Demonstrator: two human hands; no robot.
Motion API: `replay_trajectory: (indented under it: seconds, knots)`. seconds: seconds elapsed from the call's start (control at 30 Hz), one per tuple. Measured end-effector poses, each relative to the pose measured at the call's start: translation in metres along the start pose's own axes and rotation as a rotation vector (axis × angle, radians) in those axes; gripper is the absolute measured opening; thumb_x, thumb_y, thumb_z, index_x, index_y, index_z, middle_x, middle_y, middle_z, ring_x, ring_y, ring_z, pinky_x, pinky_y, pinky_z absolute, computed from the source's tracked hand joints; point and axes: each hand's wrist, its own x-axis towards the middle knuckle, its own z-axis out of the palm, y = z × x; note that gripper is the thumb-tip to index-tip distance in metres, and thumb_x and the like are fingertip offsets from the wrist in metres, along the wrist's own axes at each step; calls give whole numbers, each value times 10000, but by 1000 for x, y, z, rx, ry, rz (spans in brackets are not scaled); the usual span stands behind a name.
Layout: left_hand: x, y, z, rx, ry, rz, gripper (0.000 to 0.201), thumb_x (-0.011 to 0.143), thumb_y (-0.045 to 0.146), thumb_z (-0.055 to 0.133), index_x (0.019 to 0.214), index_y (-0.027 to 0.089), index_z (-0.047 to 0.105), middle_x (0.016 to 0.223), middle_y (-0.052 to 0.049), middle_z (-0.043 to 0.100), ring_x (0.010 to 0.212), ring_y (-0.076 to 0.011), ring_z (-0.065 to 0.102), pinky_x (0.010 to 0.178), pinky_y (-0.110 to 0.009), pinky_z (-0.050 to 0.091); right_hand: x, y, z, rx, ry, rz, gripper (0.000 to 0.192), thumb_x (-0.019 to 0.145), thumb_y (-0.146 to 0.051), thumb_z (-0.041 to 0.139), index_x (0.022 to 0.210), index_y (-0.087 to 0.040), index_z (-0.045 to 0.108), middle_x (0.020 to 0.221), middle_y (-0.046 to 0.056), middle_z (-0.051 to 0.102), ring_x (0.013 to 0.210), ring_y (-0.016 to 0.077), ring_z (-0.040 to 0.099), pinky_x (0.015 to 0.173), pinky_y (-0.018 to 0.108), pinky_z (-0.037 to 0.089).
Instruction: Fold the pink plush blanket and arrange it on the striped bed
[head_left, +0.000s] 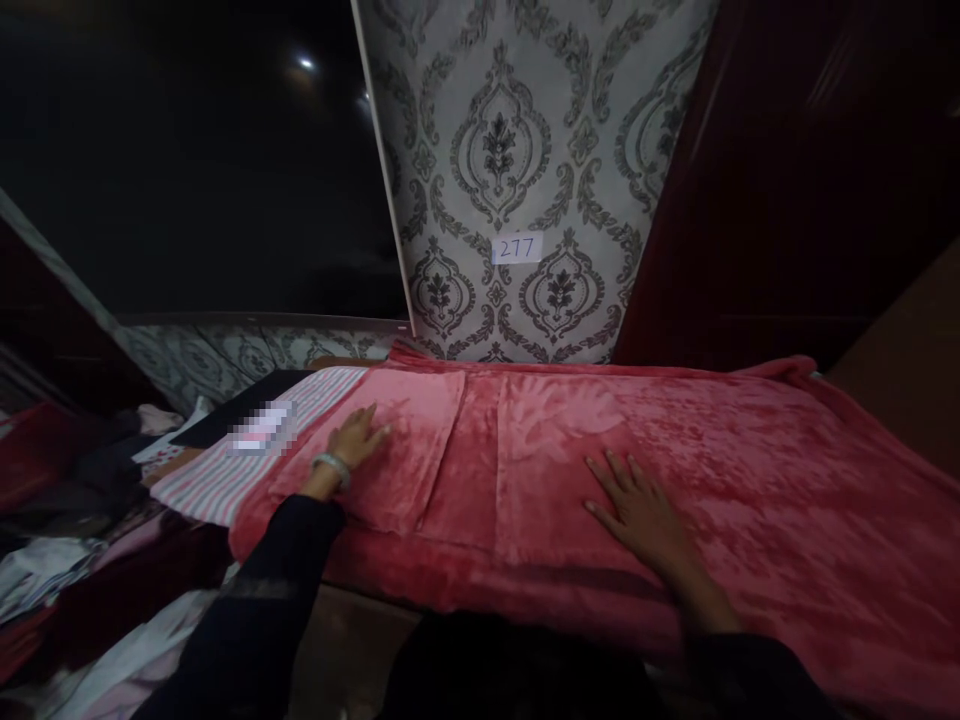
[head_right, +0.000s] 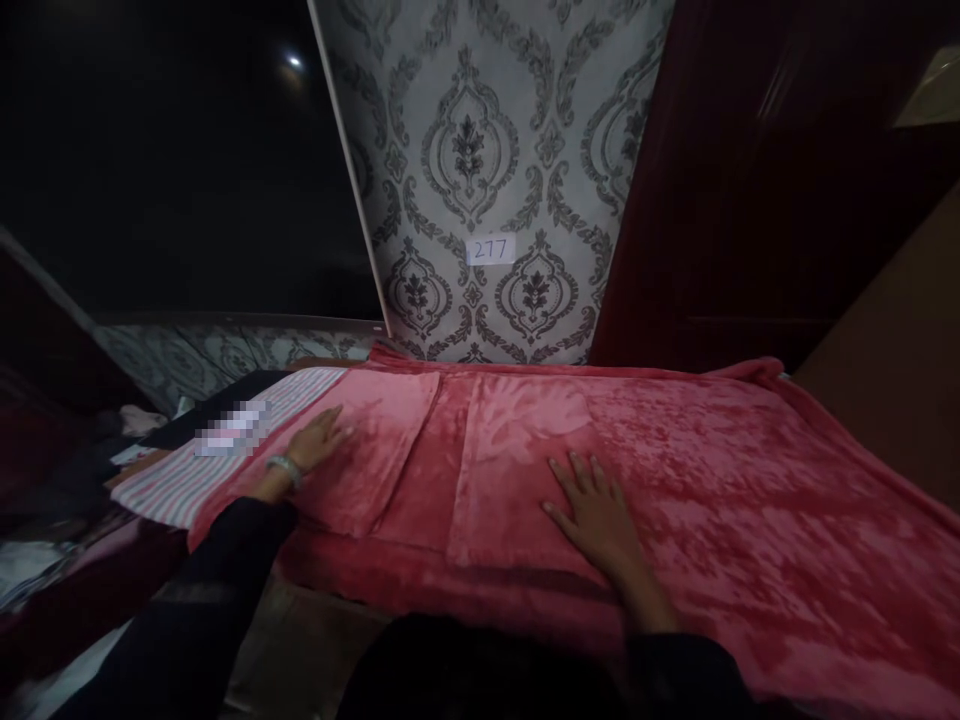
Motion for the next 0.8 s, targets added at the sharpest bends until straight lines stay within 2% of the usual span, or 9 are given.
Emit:
replay_trajectory:
  seconds: [0.1, 0.17, 0.27, 0.37, 0.47, 0.57, 0.63, 0.73, 0.8]
  knots:
    - [-27, -9, 7, 196, -71, -27, 678, 974, 471, 440, 1582, 185, 347, 1652, -177, 305, 1540, -350, 251, 1199, -618, 280, 2, -6, -18, 8, -46, 42, 685, 977, -596, 434, 1579, -273, 391, 1643, 94, 329, 1502, 391, 264, 1170, 603, 275]
    - [-42, 1, 21, 239, -126, 49, 676, 976, 465, 437, 1595, 218, 324, 1679, -158, 233, 1556, -367, 185, 1199, -662, 230, 3, -21, -36, 29, -19, 33, 679, 990, -575, 416, 1593, -270, 359, 1646, 93, 321, 1514, 387, 235, 1172, 610, 262]
    - [-59, 19, 44, 285, -180, 118, 648, 986, 451, 420, 1597, 259, 321, 1695, -122, 193, 1563, -381, 141, 1190, -708, 182, 3, -61, -56, 78, 44, -107, 664, 1009, -530, 401, 1612, -267, 311, 1681, 81, 231, 1544, 365, 148, 1199, 595, 219]
    - [-67, 26, 57, 311, -170, 104, 624, 999, 424, 392, 1595, 252, 325, 1697, -111, 185, 1564, -384, 131, 1193, -721, 148, -5, -107, -52, 115, -68, -238, 629, 995, -488, 465, 1588, -304, 364, 1678, 62, 241, 1542, 365, 157, 1201, 610, 207]
    - [-66, 22, 53, 262, -195, 104, 635, 986, 437, 427, 1588, 253, 344, 1695, -110, 196, 1562, -385, 145, 1198, -707, 162, -16, -131, -37, 121, -116, -260, 630, 988, -444, 491, 1591, -343, 340, 1684, 37, 212, 1545, 358, 155, 1198, 628, 208]
    - [-60, 3, 37, 129, -288, 167, 649, 946, 470, 498, 1555, 264, 414, 1677, -105, 269, 1555, -355, 201, 1218, -646, 206, -22, -132, -30, 125, -98, -251, 628, 996, -438, 477, 1597, -346, 319, 1686, 34, 195, 1547, 347, 157, 1196, 623, 227]
    - [-54, -18, 23, 45, -275, 180, 607, 940, 462, 489, 1506, 243, 491, 1642, -109, 358, 1539, -309, 269, 1233, -573, 239, -22, -128, -29, 124, -92, -247, 623, 997, -443, 477, 1594, -348, 325, 1684, 31, 202, 1547, 341, 163, 1196, 619, 234]
    - [-44, -58, 2, 26, -92, 22, 567, 941, 419, 452, 1449, 186, 547, 1575, -142, 462, 1502, -277, 356, 1224, -517, 291, -21, -127, -30, 123, -73, -249, 628, 995, -441, 482, 1595, -350, 320, 1686, 28, 198, 1548, 335, 164, 1198, 613, 237]
    - [-41, -85, -10, 64, 11, -166, 575, 923, 419, 473, 1434, 168, 551, 1549, -173, 486, 1470, -332, 399, 1187, -587, 321, -21, -127, -29, 123, -65, -250, 634, 993, -434, 483, 1598, -350, 312, 1687, 32, 191, 1549, 335, 159, 1198, 615, 236]
